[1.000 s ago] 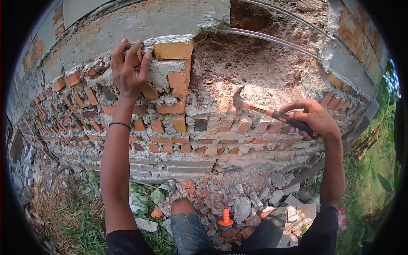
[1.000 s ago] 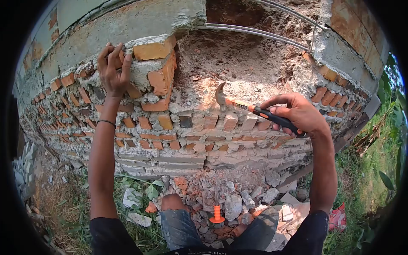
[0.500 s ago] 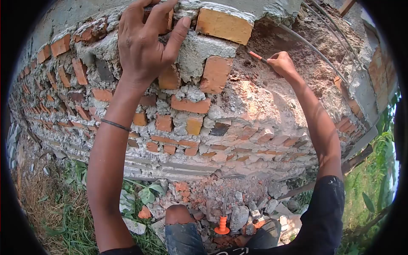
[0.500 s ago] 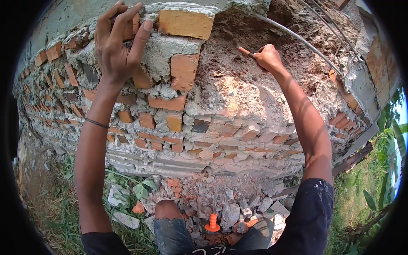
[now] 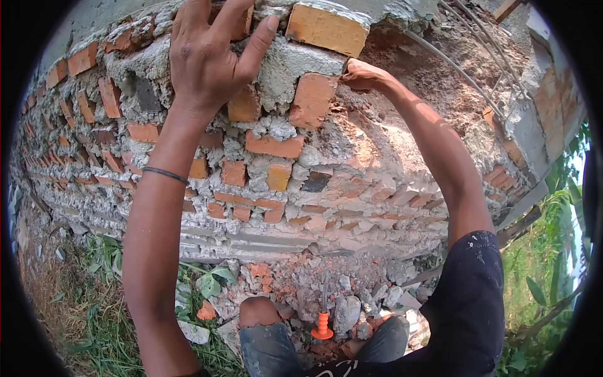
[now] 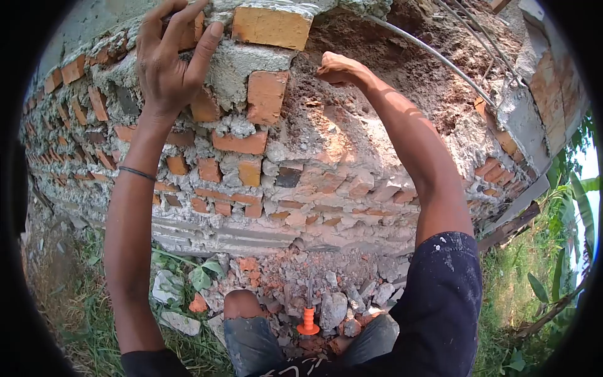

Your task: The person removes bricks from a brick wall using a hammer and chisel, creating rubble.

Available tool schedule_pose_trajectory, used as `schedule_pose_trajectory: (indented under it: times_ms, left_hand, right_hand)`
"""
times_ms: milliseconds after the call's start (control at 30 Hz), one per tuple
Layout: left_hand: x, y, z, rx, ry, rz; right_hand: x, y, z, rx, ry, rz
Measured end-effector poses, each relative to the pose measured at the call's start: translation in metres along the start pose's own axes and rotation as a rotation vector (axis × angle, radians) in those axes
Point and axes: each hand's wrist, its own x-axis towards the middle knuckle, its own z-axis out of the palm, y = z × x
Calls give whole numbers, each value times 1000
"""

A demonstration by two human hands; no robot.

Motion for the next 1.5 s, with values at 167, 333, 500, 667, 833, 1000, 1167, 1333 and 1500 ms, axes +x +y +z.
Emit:
schedule_pose_trajectory:
  times_ms: [167, 333, 500, 667, 833, 1000, 1167, 1333, 1500]
  left_hand:
    - [4, 1, -5, -24, -22, -21]
    - [2, -5, -4, 51, -39, 38]
    - [0, -8, -2, 43, -23, 7]
    - [-1, -9, -1, 56, -13, 19]
    - [0, -4, -5, 49, -29, 2]
    - [10, 8, -17, -28, -76, -50]
    - [4, 3, -6, -33, -13, -1]
    - [6, 9, -12, 8, -67, -61]
    - [1, -5, -4, 82, -32, 37]
  right_hand:
    - [-139, -40, -34, -64, -114, 5]
    - [-254, -84, -81, -36, -226, 49]
    - [-320, -95, -117, 219, -123, 127]
    - [-279, -42, -86, 255, 174, 215]
    - [-144, 20, -35, 58, 318, 258]
    - [-38, 55, 9, 188, 122, 354]
    - [-57, 66, 7, -41, 124, 149]
    - [-173, 20, -47, -51, -77, 208]
    - [-262, 6, -79, -168, -94, 180]
